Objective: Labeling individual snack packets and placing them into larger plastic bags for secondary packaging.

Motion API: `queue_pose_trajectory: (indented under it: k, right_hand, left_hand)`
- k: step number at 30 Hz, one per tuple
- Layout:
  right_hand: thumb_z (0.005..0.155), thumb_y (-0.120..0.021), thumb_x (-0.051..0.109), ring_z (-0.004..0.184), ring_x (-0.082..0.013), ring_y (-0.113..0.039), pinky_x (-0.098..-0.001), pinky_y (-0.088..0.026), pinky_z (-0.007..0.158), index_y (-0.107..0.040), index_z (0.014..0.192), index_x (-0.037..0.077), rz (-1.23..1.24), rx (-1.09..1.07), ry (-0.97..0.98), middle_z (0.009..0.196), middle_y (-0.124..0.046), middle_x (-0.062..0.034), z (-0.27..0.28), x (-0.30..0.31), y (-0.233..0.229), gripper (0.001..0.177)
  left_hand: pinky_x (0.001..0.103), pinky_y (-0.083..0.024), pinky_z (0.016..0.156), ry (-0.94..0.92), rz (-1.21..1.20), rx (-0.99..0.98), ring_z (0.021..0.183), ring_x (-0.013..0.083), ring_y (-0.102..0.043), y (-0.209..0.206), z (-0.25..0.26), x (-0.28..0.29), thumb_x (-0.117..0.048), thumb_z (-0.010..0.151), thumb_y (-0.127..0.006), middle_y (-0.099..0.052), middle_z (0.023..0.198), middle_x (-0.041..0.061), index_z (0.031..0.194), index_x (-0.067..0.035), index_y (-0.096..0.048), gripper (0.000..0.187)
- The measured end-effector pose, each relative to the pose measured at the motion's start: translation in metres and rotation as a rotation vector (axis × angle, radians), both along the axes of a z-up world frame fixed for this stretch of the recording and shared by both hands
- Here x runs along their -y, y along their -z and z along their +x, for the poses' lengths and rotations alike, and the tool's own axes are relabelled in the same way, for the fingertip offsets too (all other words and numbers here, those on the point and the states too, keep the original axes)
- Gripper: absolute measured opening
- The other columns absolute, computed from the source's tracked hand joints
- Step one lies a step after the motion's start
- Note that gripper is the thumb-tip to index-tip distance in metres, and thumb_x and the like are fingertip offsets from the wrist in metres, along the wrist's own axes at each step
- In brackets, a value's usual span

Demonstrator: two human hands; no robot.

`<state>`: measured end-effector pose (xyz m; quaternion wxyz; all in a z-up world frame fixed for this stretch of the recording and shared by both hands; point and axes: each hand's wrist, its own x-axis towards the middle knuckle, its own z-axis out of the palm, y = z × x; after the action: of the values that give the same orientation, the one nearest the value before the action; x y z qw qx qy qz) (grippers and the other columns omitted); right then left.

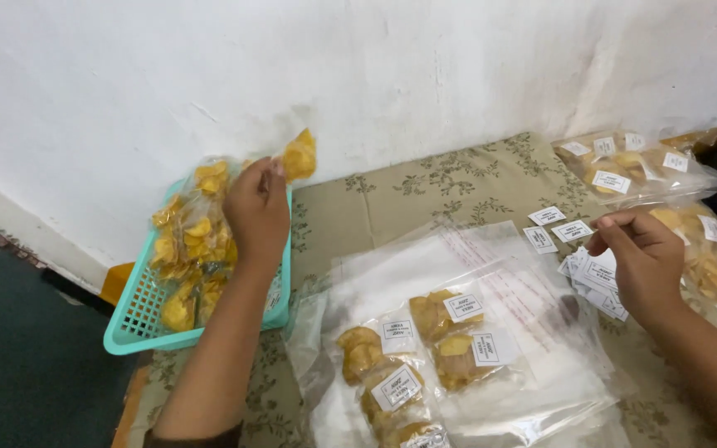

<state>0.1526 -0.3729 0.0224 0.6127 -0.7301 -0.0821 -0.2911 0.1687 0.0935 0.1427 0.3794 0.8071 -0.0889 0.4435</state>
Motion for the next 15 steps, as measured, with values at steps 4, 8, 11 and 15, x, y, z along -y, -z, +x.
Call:
queue_pose_trajectory:
  k: [4,8,11,15]
  right_hand:
    - [0.108,-0.063,0.001,0.071,-0.0213,-0.061,-0.032,-0.054,0.07,-0.065,0.104,-0.003,0.127,-0.012,-0.111,0.08,-0.062,-0.0147,-0.029,-0.024,-0.023,0.007]
    - [0.092,-0.056,0.014,0.095,-0.0379,-0.07,-0.0482,-0.058,0.084,-0.064,0.124,-0.003,0.192,-0.523,-0.484,0.112,-0.073,-0.0245,-0.074,-0.082,-0.059,0.037]
    - [0.086,-0.059,0.032,0.105,-0.0423,-0.071,-0.0547,-0.058,0.088,-0.055,0.144,-0.001,0.483,-0.627,-0.787,0.127,-0.071,-0.0262,-0.095,-0.109,-0.044,0.067]
    - [0.098,-0.06,0.007,0.074,-0.0314,-0.07,-0.0422,-0.057,0.075,-0.073,0.103,-0.006,0.473,-0.407,-0.687,0.087,-0.076,-0.0225,-0.094,-0.109,-0.006,0.019]
  left_hand:
    - [0.035,-0.07,0.08,0.203,-0.812,-0.269,0.086,0.0142,-0.068,0.01,-0.092,0.047,-0.015,0.097,-0.066,-0.069,0.094,0.006,0.127,-0.002,-0.069,0.033]
    - [0.048,-0.067,0.083,0.364,-1.24,-0.536,0.085,0.0331,-0.068,0.049,-0.158,0.074,0.003,0.096,-0.061,-0.064,0.098,0.021,0.119,0.008,-0.069,0.025]
    - [0.053,-0.068,0.079,0.501,-1.317,-0.645,0.087,0.0364,-0.068,0.087,-0.178,0.088,0.007,0.092,-0.065,-0.065,0.097,0.023,0.112,0.009,-0.069,0.021]
    - [0.066,-0.066,0.069,0.801,-1.496,-0.806,0.086,0.0353,-0.071,0.138,-0.174,0.085,0.011,0.09,-0.063,-0.064,0.083,0.013,0.118,-0.004,-0.065,0.031]
